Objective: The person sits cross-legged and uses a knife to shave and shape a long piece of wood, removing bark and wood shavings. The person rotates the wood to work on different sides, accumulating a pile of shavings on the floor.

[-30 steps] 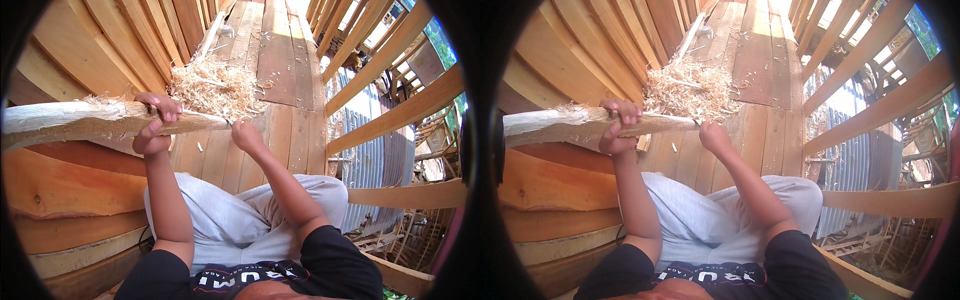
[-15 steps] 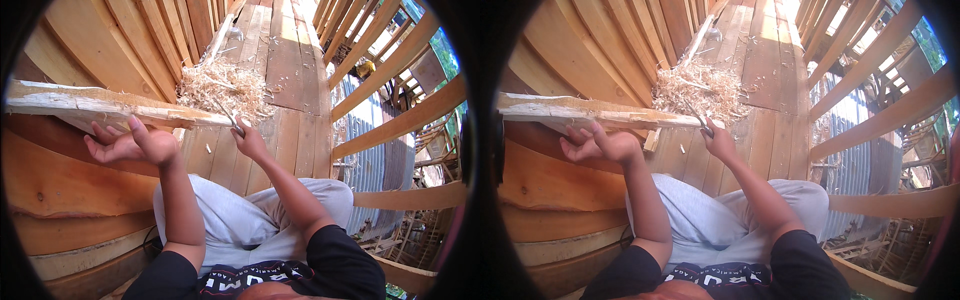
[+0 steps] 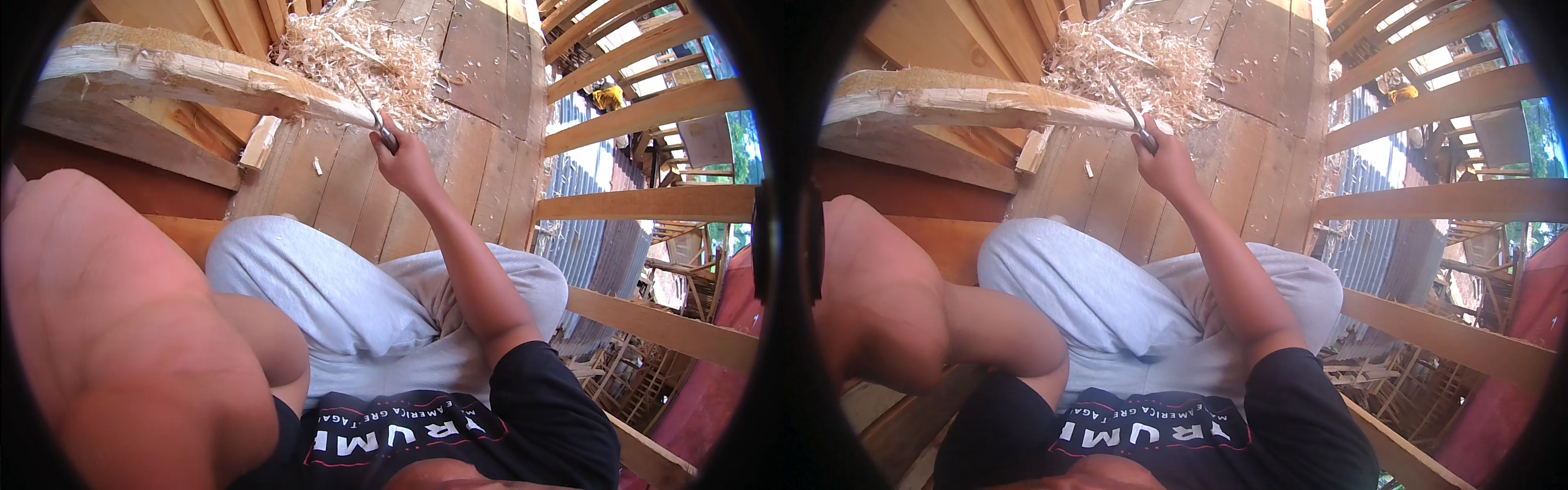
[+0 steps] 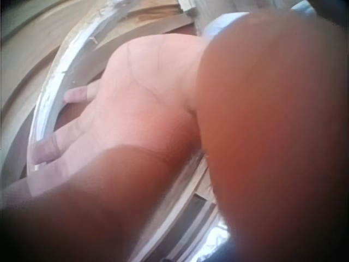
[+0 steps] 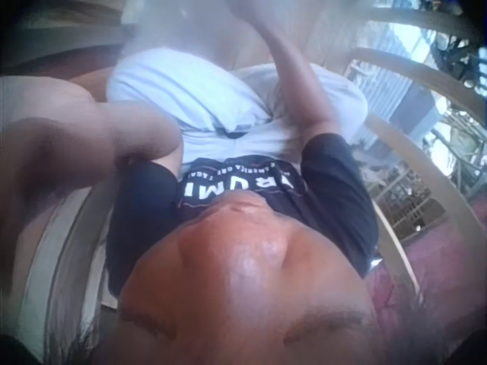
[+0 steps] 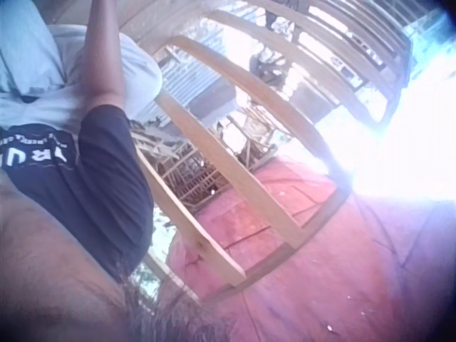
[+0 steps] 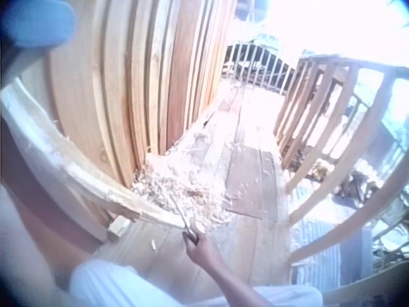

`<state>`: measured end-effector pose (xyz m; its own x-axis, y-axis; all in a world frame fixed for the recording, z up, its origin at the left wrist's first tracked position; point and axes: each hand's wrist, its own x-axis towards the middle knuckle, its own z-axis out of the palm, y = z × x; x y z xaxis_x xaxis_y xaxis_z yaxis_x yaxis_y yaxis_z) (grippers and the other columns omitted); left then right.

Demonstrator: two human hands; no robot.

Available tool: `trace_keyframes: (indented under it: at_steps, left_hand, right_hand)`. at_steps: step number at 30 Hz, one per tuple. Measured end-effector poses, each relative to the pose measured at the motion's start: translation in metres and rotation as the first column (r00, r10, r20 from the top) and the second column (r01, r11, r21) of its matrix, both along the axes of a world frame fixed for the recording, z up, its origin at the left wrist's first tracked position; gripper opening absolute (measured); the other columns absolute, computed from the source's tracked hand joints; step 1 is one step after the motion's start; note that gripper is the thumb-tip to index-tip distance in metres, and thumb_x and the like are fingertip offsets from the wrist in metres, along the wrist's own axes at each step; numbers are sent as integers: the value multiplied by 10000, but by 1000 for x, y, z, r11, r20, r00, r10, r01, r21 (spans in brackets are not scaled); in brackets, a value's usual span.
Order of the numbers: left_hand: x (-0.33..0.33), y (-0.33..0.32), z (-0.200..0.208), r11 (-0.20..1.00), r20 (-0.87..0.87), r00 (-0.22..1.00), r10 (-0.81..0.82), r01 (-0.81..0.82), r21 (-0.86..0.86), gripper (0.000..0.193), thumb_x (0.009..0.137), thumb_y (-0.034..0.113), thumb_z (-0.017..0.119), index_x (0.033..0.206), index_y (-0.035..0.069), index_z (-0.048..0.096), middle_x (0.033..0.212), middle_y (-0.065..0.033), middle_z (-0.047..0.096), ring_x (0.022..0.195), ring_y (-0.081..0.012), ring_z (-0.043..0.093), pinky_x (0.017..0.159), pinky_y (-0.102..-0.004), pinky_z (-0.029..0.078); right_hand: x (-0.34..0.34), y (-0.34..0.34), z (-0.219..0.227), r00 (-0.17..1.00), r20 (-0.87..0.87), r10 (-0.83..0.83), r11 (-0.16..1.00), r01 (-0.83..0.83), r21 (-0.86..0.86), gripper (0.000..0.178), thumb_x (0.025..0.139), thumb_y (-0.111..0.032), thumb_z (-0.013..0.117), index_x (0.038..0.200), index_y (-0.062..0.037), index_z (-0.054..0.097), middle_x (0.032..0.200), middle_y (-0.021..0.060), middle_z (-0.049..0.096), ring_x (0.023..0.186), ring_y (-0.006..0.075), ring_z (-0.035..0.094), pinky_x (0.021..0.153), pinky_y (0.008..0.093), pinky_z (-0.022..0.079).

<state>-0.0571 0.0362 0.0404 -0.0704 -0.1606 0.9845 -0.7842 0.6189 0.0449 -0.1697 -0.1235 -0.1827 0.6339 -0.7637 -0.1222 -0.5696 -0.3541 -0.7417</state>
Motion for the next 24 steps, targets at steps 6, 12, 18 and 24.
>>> trace_keyframes:
  at_steps: [6, 12, 18, 24]
  left_hand:
    - [0, -8, -8, 1000, -2, 1000, -13, 13, -8, 353, 856, 148, 584, 1155, -22, 506, 1223, -126, 453, 1168, -271, 426, 1007, -437, 276]
    - [-2, -6, -13, 999, -64, 998, -3, 0, -53, 288, 848, 123, 595, 1081, -42, 559, 1138, -116, 513, 1091, -247, 489, 957, -393, 340]
    - [30, 11, -6, 806, -647, 706, 288, -544, -235, 232, 840, 99, 606, 1007, -62, 613, 1052, -106, 573, 1014, -223, 553, 908, -350, 404]
    - [34, -30, -21, 987, -965, 259, -32, -146, -72, 368, 899, 217, 609, 1138, -56, 549, 1080, -132, 577, 1036, -244, 568, 956, -380, 423]
  right_hand:
    - [1, -2, -2, 1000, 1, -20, 1000, 20, 0, 461, 916, -302, 608, 1313, -70, 577, 775, 235, 657, 766, 389, 663, 714, 421, 500]
    - [2, 1, -1, 1000, 15, -16, 1000, 16, 10, 454, 915, -293, 611, 1309, -69, 581, 816, 243, 665, 782, 381, 666, 733, 413, 503]
    - [4, -2, 1, 999, 2, 46, 997, -46, 68, 474, 908, -293, 619, 1323, -69, 572, 831, 238, 671, 794, 358, 673, 747, 410, 503]
    - [-3, -25, -25, 986, 131, -107, 989, 92, 112, 587, 969, -480, 464, 1265, 12, 583, 1048, 268, 669, 1000, 417, 638, 918, 436, 467]
